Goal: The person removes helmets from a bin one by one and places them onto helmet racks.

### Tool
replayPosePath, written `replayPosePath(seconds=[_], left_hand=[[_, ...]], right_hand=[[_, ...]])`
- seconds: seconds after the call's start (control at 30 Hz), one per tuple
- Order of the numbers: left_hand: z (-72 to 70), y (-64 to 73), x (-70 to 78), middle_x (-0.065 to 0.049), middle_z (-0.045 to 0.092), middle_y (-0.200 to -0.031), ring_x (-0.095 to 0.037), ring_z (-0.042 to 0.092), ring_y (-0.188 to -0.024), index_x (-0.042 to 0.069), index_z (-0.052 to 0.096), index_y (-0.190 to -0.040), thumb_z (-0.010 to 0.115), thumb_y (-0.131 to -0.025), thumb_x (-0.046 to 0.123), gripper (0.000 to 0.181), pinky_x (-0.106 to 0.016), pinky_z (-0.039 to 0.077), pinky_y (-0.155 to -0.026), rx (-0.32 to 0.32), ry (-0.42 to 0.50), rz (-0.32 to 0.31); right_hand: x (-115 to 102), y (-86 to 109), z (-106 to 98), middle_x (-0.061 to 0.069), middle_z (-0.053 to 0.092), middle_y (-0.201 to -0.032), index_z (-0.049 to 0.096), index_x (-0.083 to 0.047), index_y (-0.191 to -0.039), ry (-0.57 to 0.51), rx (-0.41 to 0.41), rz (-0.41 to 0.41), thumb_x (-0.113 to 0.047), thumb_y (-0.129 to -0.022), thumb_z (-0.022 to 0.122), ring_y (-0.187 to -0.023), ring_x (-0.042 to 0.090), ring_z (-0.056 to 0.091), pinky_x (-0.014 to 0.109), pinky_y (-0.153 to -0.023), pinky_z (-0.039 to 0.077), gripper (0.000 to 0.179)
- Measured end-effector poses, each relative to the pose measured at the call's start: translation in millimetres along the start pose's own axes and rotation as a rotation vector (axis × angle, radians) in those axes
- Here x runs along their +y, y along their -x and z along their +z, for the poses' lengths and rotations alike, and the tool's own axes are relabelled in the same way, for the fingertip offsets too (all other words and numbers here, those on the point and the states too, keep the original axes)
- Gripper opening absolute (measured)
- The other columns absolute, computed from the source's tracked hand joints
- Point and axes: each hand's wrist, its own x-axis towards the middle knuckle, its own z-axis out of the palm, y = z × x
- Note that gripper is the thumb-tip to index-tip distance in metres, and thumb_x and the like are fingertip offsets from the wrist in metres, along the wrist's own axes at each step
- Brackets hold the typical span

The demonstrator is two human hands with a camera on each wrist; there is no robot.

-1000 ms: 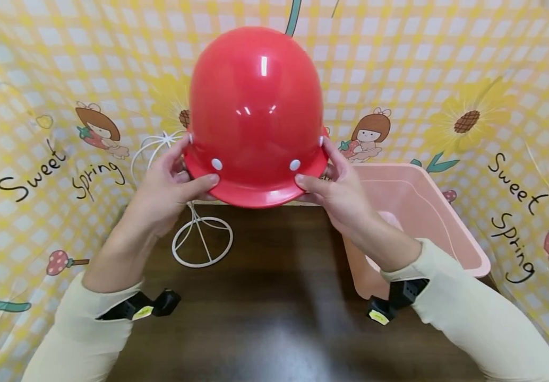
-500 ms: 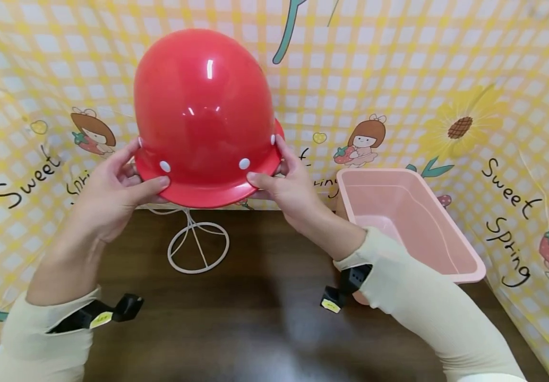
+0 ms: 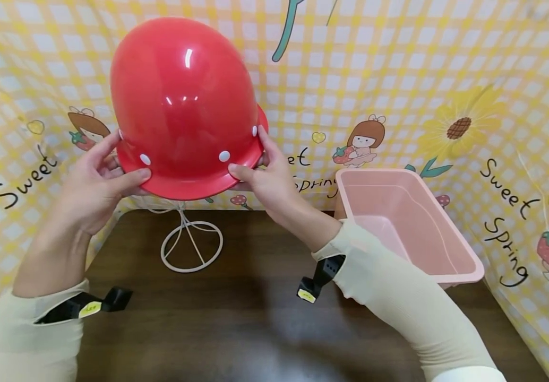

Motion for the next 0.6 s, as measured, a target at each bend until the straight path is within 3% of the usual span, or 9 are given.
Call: replayPosePath(seconds=[0.1,0.2,0.3,0.37,0.43,0.5,0.6], left_hand=[[-6.3,-1.4,1.6,-0.012,0.070,-0.119,-0.025,0.076,-0.087,0.008,0.032,-0.159,0.057,-0.091,-0.022,0.078,-0.036,0.063,-0.066,0.014,0.010,0.004],[-13.9,-1.1,1.8,-0.012,0.069,-0.118,-0.026,0.076,-0.084,0.007,0.033,-0.158,0.056,-0.091,-0.022,0.077,-0.036,0.063,-0.065,0.028,0.014,0.004],[-22.9,1.4,2.0,-0.012,0.069,-0.120,-0.026,0.076,-0.086,0.008,0.033,-0.158,0.056,-0.091,-0.023,0.077,-0.036,0.063,-0.066,0.046,0.007,-0.004],[-29.9,4.2,1.7,-0.011,0.068,-0.122,-0.025,0.076,-0.089,0.009,0.034,-0.158,0.055,-0.092,-0.022,0.076,-0.037,0.063,-0.067,0.051,-0.003,-0.011],[-36.8,8.0,0.7,-0.010,0.067,-0.124,-0.025,0.075,-0.092,0.011,0.034,-0.158,0.054,-0.092,-0.022,0.076,-0.037,0.063,-0.067,0.061,-0.015,-0.018],[-43.4,11.5,-1.7,-0.010,0.068,-0.125,-0.025,0.075,-0.093,0.010,0.034,-0.158,0.054,-0.093,-0.021,0.075,-0.037,0.063,-0.067,0.058,-0.019,-0.022],[-50.5,15.3,-7.9,-0.010,0.069,-0.122,-0.025,0.075,-0.090,0.010,0.035,-0.157,0.054,-0.093,-0.021,0.074,-0.036,0.063,-0.066,0.066,-0.022,-0.025]], right_hand=[[2,-5.6,5,0.010,0.054,-0.140,0.022,-0.020,-0.164,-0.008,-0.010,0.005,0.010,-0.092,0.066,-0.117,0.027,0.066,0.044,-0.082,0.061,0.089],[5,-10.7,10,0.009,0.056,-0.138,0.023,-0.023,-0.164,0.006,-0.013,0.039,0.007,-0.093,0.067,-0.108,0.032,0.071,0.034,-0.071,0.063,0.089],[9,-15.0,18,0.008,0.059,-0.134,0.024,-0.026,-0.163,0.035,-0.007,0.078,0.004,-0.093,0.069,-0.096,0.037,0.074,0.021,-0.048,0.049,0.088],[13,-17.6,23,0.007,0.060,-0.134,0.025,-0.026,-0.163,0.045,-0.010,0.091,0.003,-0.093,0.070,-0.093,0.037,0.075,0.021,-0.045,0.045,0.089],[18,-19.6,28,0.009,0.060,-0.135,0.024,-0.024,-0.163,0.042,-0.017,0.091,0.005,-0.092,0.070,-0.094,0.034,0.075,0.022,-0.051,0.053,0.090],[24,-21.2,31,0.011,0.060,-0.135,0.024,-0.022,-0.163,0.031,-0.027,0.087,0.008,-0.091,0.069,-0.098,0.031,0.074,0.031,-0.063,0.062,0.091],[33,-21.3,33,0.013,0.060,-0.135,0.022,-0.020,-0.164,0.017,-0.037,0.096,0.011,-0.091,0.068,-0.102,0.032,0.073,0.042,-0.075,0.062,0.091]])
